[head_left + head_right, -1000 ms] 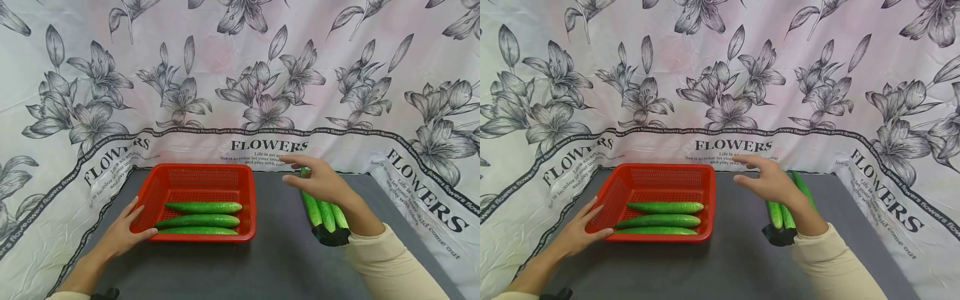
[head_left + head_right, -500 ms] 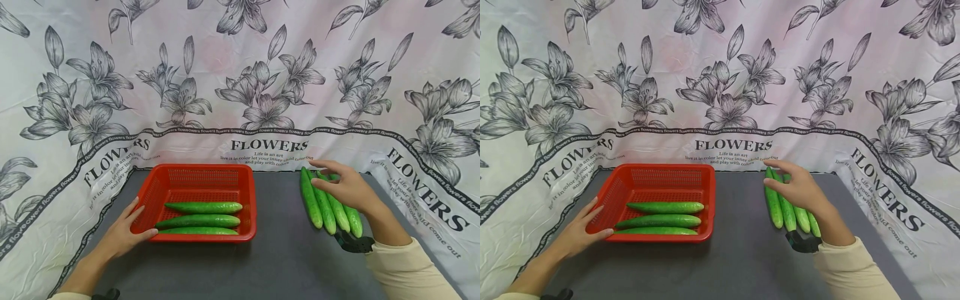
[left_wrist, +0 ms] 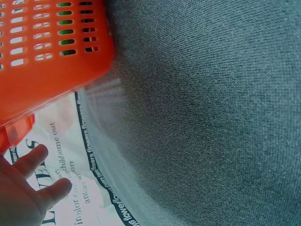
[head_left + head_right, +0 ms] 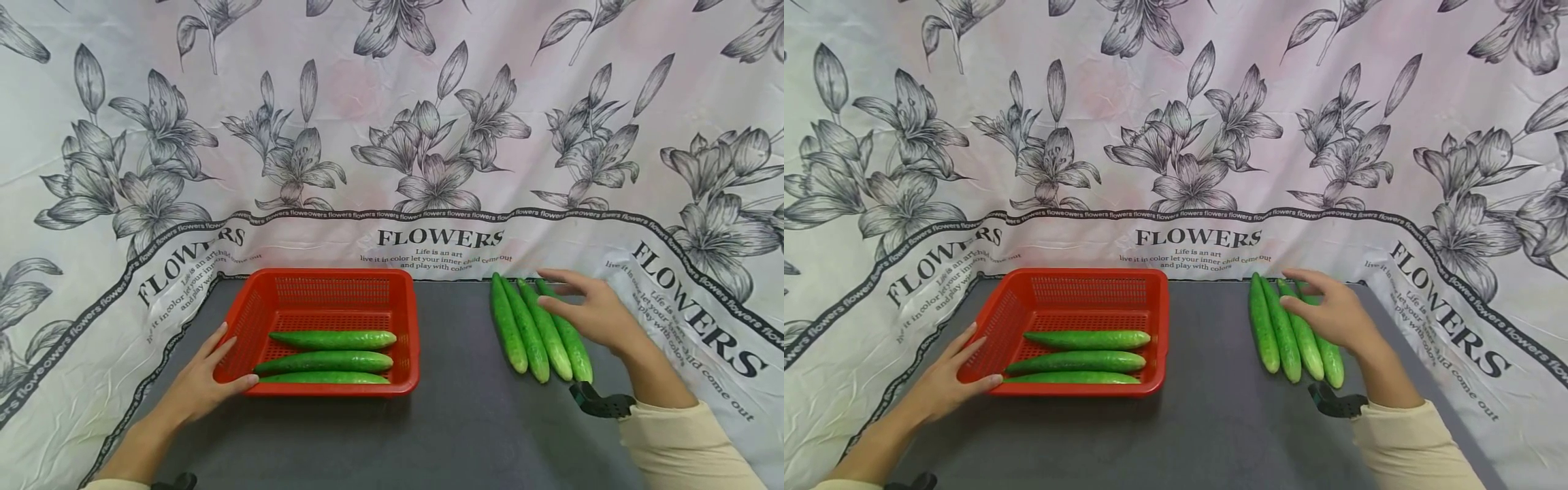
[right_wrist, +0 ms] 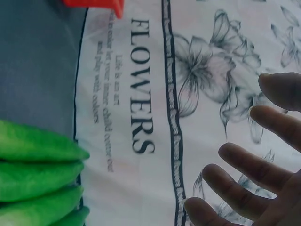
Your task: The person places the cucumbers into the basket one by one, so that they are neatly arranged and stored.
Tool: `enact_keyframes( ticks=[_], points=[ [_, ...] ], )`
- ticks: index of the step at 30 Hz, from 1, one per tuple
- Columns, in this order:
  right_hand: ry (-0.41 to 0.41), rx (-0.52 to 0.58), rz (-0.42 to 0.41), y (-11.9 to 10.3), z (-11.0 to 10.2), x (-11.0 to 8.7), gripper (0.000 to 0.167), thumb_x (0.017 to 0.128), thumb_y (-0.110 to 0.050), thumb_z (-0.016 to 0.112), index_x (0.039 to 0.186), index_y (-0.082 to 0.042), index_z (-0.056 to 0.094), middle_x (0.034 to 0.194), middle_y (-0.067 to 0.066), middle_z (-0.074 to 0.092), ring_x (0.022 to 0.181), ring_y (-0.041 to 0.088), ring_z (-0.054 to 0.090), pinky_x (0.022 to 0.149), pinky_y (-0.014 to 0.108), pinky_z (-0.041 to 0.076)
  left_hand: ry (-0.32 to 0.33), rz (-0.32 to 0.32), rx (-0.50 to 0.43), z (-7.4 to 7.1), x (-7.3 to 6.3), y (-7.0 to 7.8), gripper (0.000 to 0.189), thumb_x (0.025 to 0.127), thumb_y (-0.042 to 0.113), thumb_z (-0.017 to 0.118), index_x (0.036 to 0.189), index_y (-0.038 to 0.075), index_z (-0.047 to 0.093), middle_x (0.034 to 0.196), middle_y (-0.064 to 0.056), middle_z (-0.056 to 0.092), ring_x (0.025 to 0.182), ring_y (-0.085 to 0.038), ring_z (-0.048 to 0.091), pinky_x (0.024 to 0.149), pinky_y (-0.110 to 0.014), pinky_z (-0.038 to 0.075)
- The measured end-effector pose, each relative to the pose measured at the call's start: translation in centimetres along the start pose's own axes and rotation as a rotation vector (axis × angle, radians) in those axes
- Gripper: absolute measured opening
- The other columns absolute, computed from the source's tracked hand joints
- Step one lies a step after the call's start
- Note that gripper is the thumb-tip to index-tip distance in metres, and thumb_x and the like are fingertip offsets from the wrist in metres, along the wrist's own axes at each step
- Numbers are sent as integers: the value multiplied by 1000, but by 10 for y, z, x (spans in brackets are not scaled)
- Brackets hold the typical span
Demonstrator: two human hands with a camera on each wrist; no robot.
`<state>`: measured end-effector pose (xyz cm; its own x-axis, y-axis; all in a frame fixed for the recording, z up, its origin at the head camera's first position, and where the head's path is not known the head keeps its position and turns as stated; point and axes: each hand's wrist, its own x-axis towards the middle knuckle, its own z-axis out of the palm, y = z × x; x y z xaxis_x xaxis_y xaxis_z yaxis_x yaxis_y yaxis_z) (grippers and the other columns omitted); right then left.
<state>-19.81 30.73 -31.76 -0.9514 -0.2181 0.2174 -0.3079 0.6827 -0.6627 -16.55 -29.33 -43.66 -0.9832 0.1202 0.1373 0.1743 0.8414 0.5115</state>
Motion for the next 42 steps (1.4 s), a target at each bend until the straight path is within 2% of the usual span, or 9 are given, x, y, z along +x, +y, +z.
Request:
enact_keyframes(
  ticks=[11,27,34,37,39,42],
  points=[
    [5,-25,97,35,-6,-2,58,98,-30,59,144,-1,42,135,32,45,115,51,48,81,63,44,-4,-3,-8,1,0,-1,91,81,52,71,143,-6,40,156,-15,18,124,-44,35,91,-63,37],
    [-69,-7,252,95,-1,0,69,99,-39,54,148,2,30,138,39,34,119,58,37,86,67,38,-9,-7,-2,0,1,-1,91,81,53,71,144,-5,39,156,-15,17,124,-44,34,91,-63,37],
    [-114,16,328,120,5,0,72,99,-40,54,149,3,27,138,41,32,109,55,48,77,53,50,-5,-3,-3,0,1,-2,91,80,53,71,143,-5,40,157,-15,17,125,-44,34,92,-63,36],
    [-132,39,361,128,10,0,72,99,-38,53,150,3,23,139,41,30,111,56,45,77,52,51,-8,-7,-6,0,1,-2,91,80,53,71,143,-5,40,157,-15,17,125,-44,34,92,-63,36],
    [-137,49,380,132,11,1,72,99,-37,53,150,4,22,139,42,30,99,52,53,73,50,52,-7,-6,-7,0,1,-2,91,80,53,71,143,-5,40,157,-15,17,125,-44,34,92,-62,36],
    [-148,51,402,137,13,1,71,100,-34,54,150,4,22,138,42,30,71,35,58,63,44,51,-4,-4,-7,0,1,-2,91,80,53,71,143,-5,40,157,-15,17,125,-44,34,92,-62,36]
  ],
)
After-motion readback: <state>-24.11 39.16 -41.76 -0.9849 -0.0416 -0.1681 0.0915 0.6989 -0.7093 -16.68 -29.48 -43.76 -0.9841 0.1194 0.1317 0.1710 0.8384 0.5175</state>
